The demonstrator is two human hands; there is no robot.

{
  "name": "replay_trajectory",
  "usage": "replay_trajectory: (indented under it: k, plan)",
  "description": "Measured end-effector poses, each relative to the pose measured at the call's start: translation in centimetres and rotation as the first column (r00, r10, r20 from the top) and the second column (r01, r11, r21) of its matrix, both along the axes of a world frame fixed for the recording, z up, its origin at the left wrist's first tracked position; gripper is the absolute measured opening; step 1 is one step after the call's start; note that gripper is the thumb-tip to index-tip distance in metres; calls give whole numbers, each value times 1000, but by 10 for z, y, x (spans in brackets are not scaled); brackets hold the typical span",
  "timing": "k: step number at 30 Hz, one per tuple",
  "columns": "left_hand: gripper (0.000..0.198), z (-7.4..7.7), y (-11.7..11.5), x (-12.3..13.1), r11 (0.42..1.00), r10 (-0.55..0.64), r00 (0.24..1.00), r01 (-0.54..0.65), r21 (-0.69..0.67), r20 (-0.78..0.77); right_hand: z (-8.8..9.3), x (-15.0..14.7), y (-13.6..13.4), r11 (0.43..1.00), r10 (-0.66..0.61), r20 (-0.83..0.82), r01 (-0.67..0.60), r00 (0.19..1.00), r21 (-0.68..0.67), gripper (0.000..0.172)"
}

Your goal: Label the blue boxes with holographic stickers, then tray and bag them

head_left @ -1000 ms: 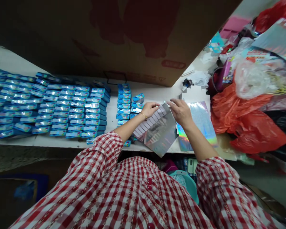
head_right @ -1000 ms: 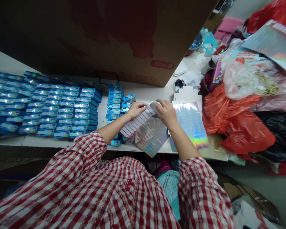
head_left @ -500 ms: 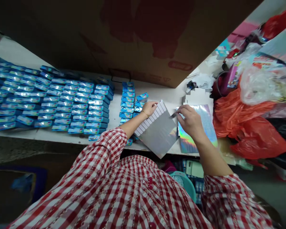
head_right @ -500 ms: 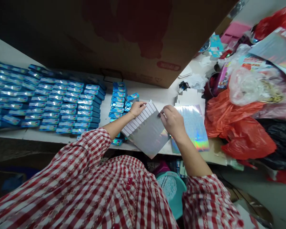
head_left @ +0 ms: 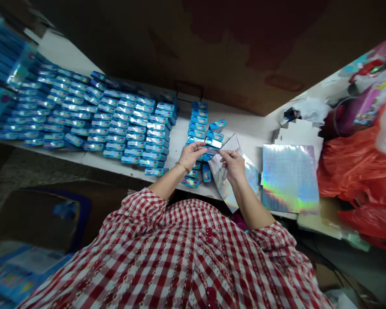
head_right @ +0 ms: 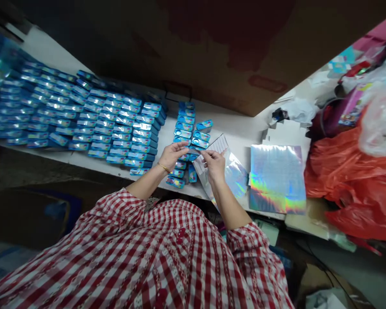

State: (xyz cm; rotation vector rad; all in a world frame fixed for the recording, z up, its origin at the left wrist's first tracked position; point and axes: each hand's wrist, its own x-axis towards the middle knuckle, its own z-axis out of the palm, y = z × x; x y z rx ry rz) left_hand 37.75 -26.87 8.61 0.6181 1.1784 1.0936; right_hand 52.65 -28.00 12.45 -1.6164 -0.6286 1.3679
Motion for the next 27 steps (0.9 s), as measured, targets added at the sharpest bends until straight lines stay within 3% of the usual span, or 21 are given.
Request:
replay_trajectory:
  k: [3, 6, 12, 19, 27]
  plan:
    - [42, -18, -6, -45, 1000, 22, 994, -24, -17, -103, -27, -47, -12, 999, -28, 40, 29, 999, -26, 29]
    - [40, -37, -7, -75, 999, 5, 969, -15, -38, -248, -53, -82, -21, 999, -41, 124, 42, 991, -5, 28]
    - [35, -66, 8, -84, 997, 27, 933, -53, -61, -359, -85, -98, -7, 998, -11, 408, -16, 913, 63, 28]
    - [32, -89, 32, -85, 995, 35, 903, -73, -72, -429, -95, -100, 16, 987, 66, 678, -149, 732, 65, 19]
    - [34, -105, 34, -81, 998, -22, 916, -1, -57, -400, -84, -102, 20, 955, 277, 794, -248, 542, -164, 19]
